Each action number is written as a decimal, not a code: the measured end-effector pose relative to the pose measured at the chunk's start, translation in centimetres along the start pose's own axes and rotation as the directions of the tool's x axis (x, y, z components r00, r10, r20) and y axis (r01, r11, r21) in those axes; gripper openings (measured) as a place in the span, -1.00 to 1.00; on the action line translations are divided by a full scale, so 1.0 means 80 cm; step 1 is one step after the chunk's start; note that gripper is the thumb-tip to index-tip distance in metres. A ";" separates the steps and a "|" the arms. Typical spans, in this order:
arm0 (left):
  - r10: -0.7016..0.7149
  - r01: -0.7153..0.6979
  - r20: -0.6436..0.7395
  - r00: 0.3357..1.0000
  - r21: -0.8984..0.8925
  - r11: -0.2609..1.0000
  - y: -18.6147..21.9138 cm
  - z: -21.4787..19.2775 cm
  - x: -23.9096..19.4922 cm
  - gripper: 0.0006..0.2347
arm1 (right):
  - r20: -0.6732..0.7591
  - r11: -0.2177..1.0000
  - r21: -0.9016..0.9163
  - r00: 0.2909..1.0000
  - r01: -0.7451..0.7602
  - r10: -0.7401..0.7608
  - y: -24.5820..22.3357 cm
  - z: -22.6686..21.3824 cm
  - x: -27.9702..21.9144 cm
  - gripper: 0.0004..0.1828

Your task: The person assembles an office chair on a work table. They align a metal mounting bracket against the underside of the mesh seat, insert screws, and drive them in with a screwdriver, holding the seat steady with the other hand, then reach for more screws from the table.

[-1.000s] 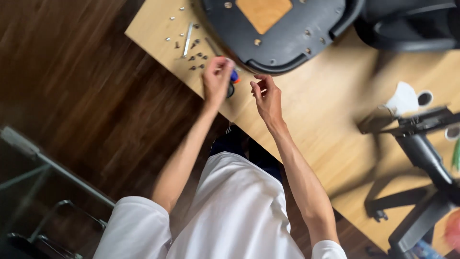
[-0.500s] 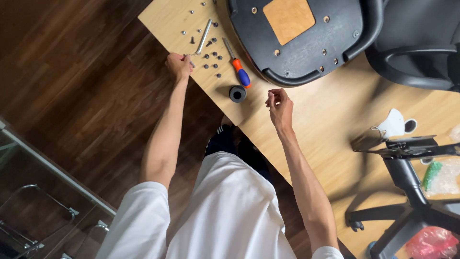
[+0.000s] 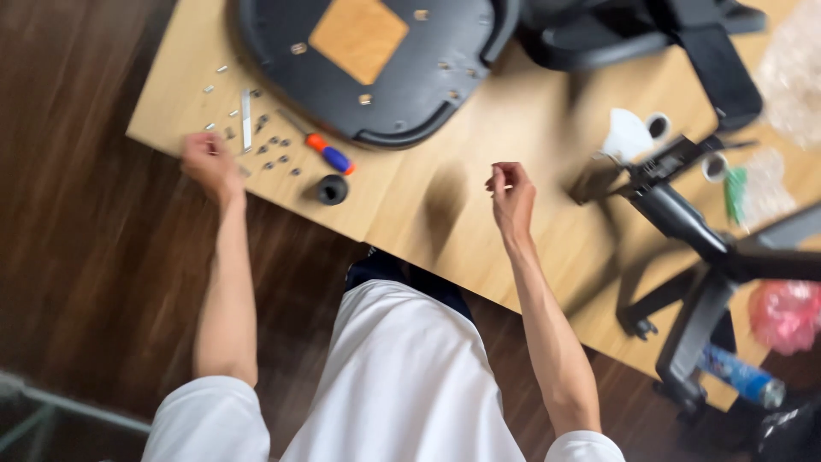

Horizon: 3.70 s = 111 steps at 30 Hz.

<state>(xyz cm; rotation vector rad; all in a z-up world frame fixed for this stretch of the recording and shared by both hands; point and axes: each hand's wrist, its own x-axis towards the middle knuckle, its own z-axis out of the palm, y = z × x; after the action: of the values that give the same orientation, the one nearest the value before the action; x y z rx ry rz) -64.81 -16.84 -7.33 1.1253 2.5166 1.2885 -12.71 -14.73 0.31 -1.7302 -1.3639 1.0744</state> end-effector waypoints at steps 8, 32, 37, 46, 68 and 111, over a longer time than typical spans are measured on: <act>0.370 -0.214 0.239 0.898 -0.497 0.841 0.351 0.099 -0.084 -0.92 | -0.301 1.000 0.005 0.953 0.029 -0.026 -0.047 -0.204 -0.080 -0.85; 0.387 0.483 0.713 0.585 -0.689 0.541 0.639 0.414 -0.486 -0.70 | -0.556 0.920 -0.363 0.827 -0.147 -0.087 0.144 -0.450 -0.077 -0.27; 0.376 0.509 0.695 0.613 -0.711 0.485 0.649 0.401 -0.476 -0.72 | -0.581 0.953 -0.295 0.805 -0.069 -0.121 0.128 -0.448 -0.075 -0.35; 0.347 0.397 0.596 0.724 -0.771 0.498 0.688 0.324 -0.408 -0.66 | -0.531 0.937 -0.347 0.829 -0.026 -0.174 0.146 -0.461 -0.068 -0.47; 0.324 0.533 0.708 0.627 -0.694 0.484 0.625 0.271 -0.428 -0.70 | -0.841 0.932 -0.226 0.540 -0.283 -0.040 0.348 -0.615 0.126 -0.19; 0.174 0.441 0.960 0.221 -0.257 0.860 0.326 0.156 -0.518 -0.60 | -0.101 0.793 -0.605 0.981 0.073 -0.167 -0.010 -0.174 0.064 -0.10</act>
<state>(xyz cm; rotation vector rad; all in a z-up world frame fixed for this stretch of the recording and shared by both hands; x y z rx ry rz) -15.14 -26.00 -5.70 1.0070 1.1454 0.6439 0.10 -9.84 5.99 -2.0717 -1.8174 0.4336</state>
